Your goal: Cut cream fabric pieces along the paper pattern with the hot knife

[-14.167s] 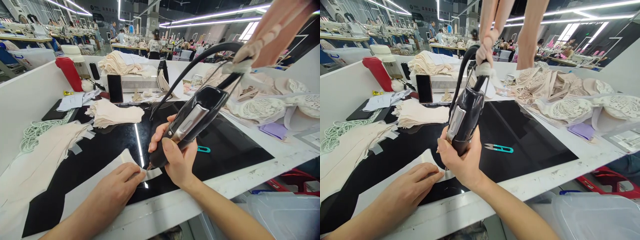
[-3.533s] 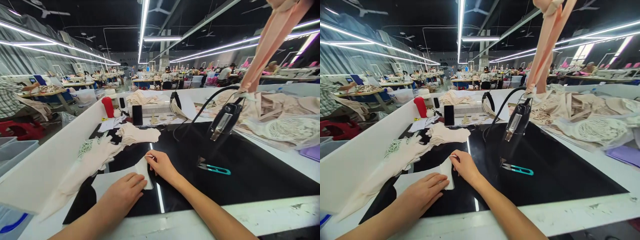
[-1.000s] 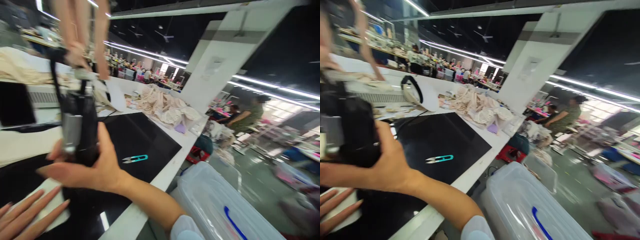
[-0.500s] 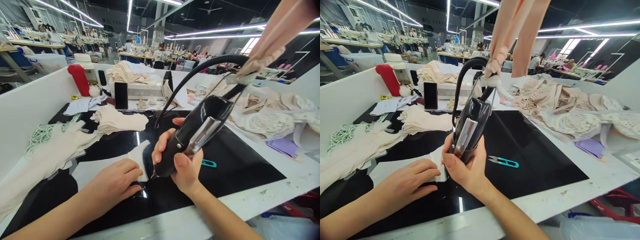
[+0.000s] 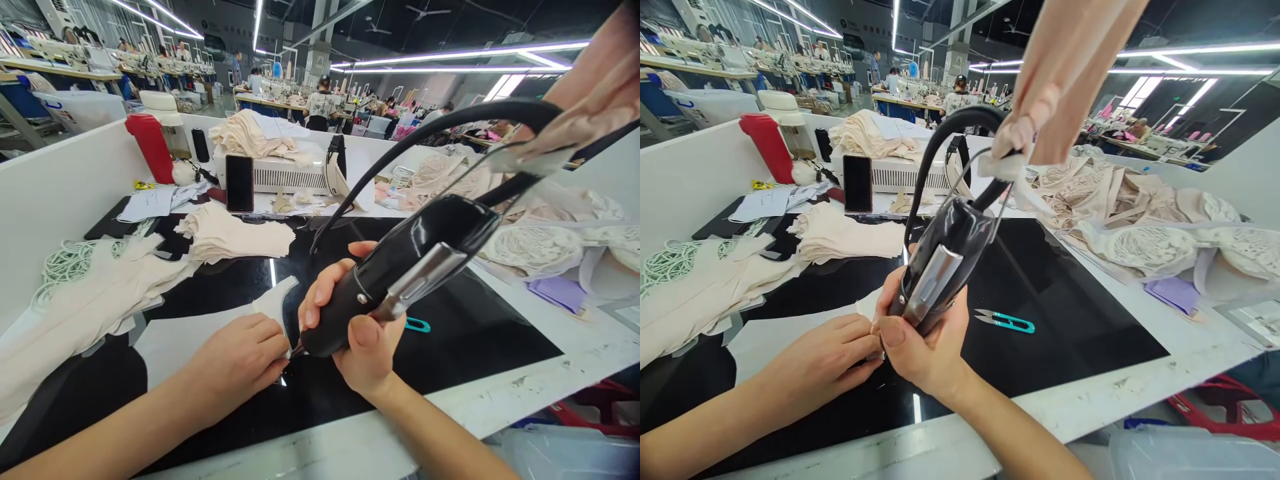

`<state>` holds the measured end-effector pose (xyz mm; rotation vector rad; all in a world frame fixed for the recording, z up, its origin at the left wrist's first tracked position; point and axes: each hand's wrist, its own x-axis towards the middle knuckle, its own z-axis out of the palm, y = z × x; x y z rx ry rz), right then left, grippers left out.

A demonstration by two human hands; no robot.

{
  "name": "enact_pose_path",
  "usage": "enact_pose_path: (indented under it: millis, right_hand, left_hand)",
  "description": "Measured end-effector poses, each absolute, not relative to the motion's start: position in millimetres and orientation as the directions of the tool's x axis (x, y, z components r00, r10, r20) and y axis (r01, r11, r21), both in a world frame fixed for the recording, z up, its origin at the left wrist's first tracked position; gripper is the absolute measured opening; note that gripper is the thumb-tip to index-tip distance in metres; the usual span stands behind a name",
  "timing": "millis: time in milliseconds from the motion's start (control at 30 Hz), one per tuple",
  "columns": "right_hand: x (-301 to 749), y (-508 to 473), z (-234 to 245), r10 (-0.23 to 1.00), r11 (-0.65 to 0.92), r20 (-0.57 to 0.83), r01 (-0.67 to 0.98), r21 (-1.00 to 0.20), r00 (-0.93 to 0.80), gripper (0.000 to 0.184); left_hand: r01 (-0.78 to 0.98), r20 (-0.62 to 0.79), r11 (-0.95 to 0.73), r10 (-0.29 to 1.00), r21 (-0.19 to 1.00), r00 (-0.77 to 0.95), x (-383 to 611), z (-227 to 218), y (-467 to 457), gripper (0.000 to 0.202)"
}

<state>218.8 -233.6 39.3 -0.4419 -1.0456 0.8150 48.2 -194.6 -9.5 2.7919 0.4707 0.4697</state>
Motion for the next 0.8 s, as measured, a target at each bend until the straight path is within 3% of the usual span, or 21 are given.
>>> enact_pose_path:
  millis: [267,467,667,800]
  right_hand:
    - [219,-234,41,0.782,0.622,0.564,-0.358,-0.696,0.264,0.053]
    - [218,-235,41,0.770,0.638,0.577,-0.350,-0.686,0.273,0.053]
    - [218,-237,43,0.772,0.635,0.577,-0.352,-0.687,0.267,0.053]
    - [219,-237,45,0.782,0.623,0.560,-0.344,-0.703,0.273,0.053]
  left_hand:
    - [0.238,0.303,-0.904,0.353,0.356,0.885,50,-2,-195,0.015]
    - [0.278,0.240,-0.817,0.442,0.506,0.864,47,4,-191,0.019]
    - [0.367,0.195,-0.810,0.494,0.457,0.847,51,5,-188,0.013]
    - [0.330,0.268,-0.845,0.464,0.421,0.844,52,5,-189,0.009]
